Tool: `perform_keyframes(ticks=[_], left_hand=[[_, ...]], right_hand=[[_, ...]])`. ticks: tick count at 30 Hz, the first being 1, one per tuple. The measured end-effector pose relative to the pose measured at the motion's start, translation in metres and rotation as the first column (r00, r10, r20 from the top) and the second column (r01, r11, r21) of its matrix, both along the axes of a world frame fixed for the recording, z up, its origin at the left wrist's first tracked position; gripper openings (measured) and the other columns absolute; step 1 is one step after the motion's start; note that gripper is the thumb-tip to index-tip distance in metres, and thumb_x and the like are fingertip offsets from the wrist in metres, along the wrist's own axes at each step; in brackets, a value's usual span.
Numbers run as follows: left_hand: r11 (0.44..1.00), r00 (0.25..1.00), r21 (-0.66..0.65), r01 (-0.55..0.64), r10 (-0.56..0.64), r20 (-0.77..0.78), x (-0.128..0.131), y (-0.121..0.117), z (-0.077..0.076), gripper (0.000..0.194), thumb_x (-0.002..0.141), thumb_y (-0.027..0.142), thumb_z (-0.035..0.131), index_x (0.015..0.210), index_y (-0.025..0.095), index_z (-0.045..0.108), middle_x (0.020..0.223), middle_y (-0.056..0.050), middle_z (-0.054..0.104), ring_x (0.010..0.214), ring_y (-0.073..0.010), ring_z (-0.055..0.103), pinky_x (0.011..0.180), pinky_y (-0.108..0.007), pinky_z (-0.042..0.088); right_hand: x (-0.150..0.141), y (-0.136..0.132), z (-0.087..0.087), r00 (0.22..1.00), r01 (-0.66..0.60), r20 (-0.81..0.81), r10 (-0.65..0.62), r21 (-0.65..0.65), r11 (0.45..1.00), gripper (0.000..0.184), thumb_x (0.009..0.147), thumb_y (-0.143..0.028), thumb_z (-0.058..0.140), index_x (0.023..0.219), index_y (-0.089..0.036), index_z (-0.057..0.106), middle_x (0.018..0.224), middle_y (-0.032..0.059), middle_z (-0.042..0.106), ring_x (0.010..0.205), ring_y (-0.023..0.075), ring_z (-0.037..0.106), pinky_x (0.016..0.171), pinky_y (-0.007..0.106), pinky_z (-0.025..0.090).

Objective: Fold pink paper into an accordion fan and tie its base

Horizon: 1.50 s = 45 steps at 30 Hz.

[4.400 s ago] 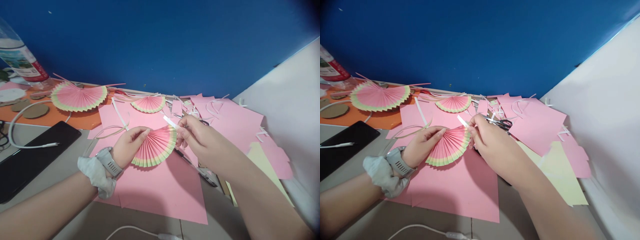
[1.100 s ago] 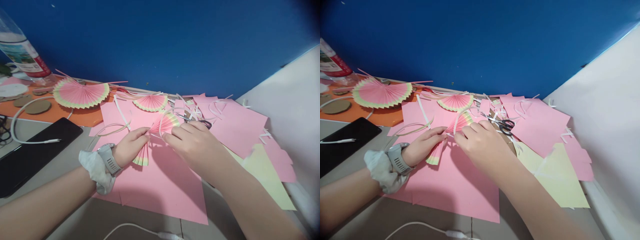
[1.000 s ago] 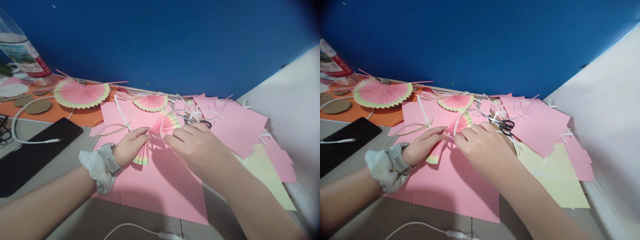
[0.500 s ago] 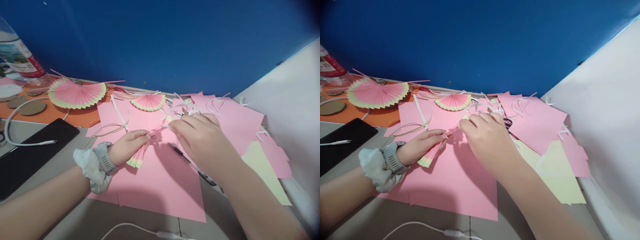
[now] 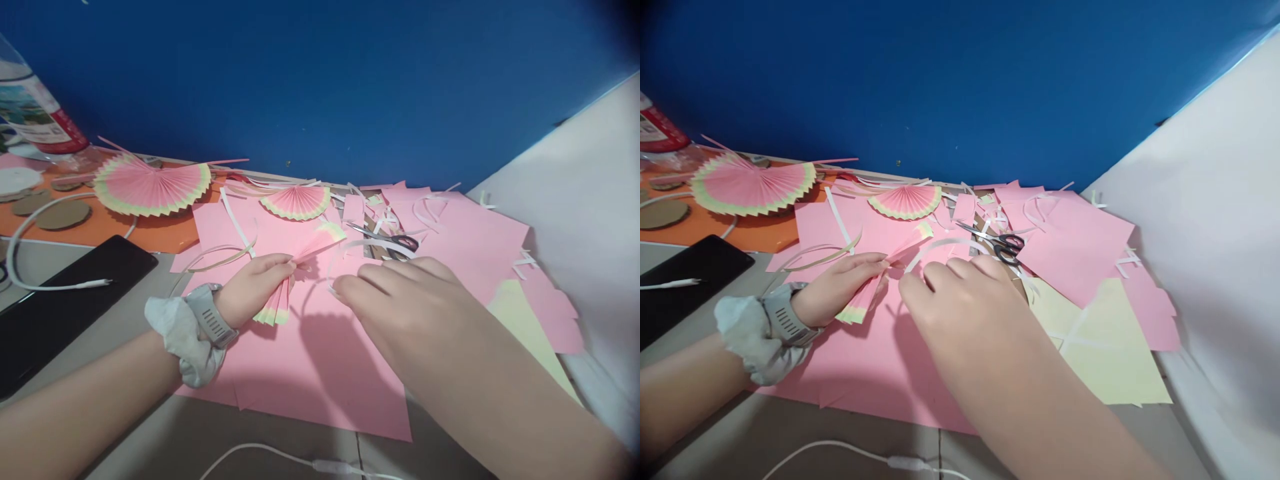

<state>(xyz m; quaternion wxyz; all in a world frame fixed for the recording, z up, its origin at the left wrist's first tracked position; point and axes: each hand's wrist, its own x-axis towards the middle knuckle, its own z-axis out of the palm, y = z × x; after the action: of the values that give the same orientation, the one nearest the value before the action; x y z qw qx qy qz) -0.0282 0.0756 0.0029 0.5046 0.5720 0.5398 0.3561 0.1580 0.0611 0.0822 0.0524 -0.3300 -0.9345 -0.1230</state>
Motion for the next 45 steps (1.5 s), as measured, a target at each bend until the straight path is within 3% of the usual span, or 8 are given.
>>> perform_keyframes(ticks=[6,10,15,25,31,45], left_hand=[[0.995,0.993,0.018,0.097,-0.098,0.068,0.000,-0.005,-0.006,0.024,0.087,0.031,0.042,0.081,0.017,0.061,0.085,0.000,0.064,0.083,-0.0159,0.056,0.078,-0.025,0.042],[0.979,0.979,0.024,0.201,-0.202,0.035,-0.001,-0.007,-0.008,0.022,0.089,0.030,0.040,0.080,0.018,0.056,0.074,0.002,0.052,0.073,-0.0140,0.049,0.069,-0.024,0.040],[0.956,0.954,0.013,0.292,-0.291,-0.073,-0.004,-0.005,-0.009,0.026,0.091,0.030,0.038,0.069,0.019,0.044,0.066,0.004,0.038,0.065,-0.0121,0.040,0.062,-0.024,0.035],[0.937,0.924,-0.032,0.349,-0.350,-0.158,-0.007,-0.005,-0.005,0.027,0.089,0.033,0.037,0.077,0.017,0.055,0.071,0.002,0.049,0.072,-0.0150,0.048,0.069,-0.026,0.040],[0.927,0.919,-0.059,0.371,-0.376,-0.118,-0.006,-0.004,-0.002,0.033,0.089,0.033,0.037,0.094,0.015,0.064,0.087,-0.002,0.063,0.086,-0.0181,0.057,0.080,-0.027,0.043],[0.919,0.914,-0.077,0.387,-0.393,-0.098,-0.006,-0.004,0.001,0.033,0.089,0.031,0.039,0.100,0.016,0.066,0.099,-0.003,0.067,0.096,-0.0196,0.059,0.083,-0.027,0.044]], right_hand=[[-0.005,0.013,0.001,0.990,0.099,0.119,-0.079,-0.176,0.979,0.022,0.079,-0.003,0.045,0.082,-0.018,0.061,0.076,0.0036,0.065,0.069,0.0180,0.055,0.065,0.030,0.027],[-0.005,0.021,-0.003,0.976,0.160,0.189,-0.107,-0.296,0.942,0.022,0.081,-0.005,0.049,0.090,-0.020,0.063,0.086,0.0033,0.067,0.079,0.0206,0.058,0.068,0.031,0.029],[-0.003,0.024,-0.008,0.974,0.143,0.215,-0.077,-0.311,0.940,0.021,0.081,-0.004,0.051,0.089,-0.019,0.062,0.085,0.0027,0.065,0.075,0.0196,0.057,0.068,0.031,0.030],[0.004,0.037,-0.019,0.996,0.077,0.066,-0.054,-0.421,0.904,0.023,0.091,-0.014,0.037,0.072,-0.018,0.050,0.072,-0.0001,0.057,0.071,0.0158,0.051,0.068,0.029,0.031],[0.006,0.038,-0.020,0.994,0.107,0.043,-0.099,-0.480,0.871,0.025,0.092,-0.017,0.035,0.068,-0.019,0.043,0.067,-0.0017,0.052,0.067,0.0143,0.047,0.064,0.027,0.030],[0.007,0.038,-0.018,0.989,0.148,0.080,-0.125,-0.480,0.865,0.026,0.094,-0.022,0.035,0.071,-0.019,0.048,0.067,-0.0003,0.054,0.068,0.0152,0.048,0.059,0.027,0.026]])
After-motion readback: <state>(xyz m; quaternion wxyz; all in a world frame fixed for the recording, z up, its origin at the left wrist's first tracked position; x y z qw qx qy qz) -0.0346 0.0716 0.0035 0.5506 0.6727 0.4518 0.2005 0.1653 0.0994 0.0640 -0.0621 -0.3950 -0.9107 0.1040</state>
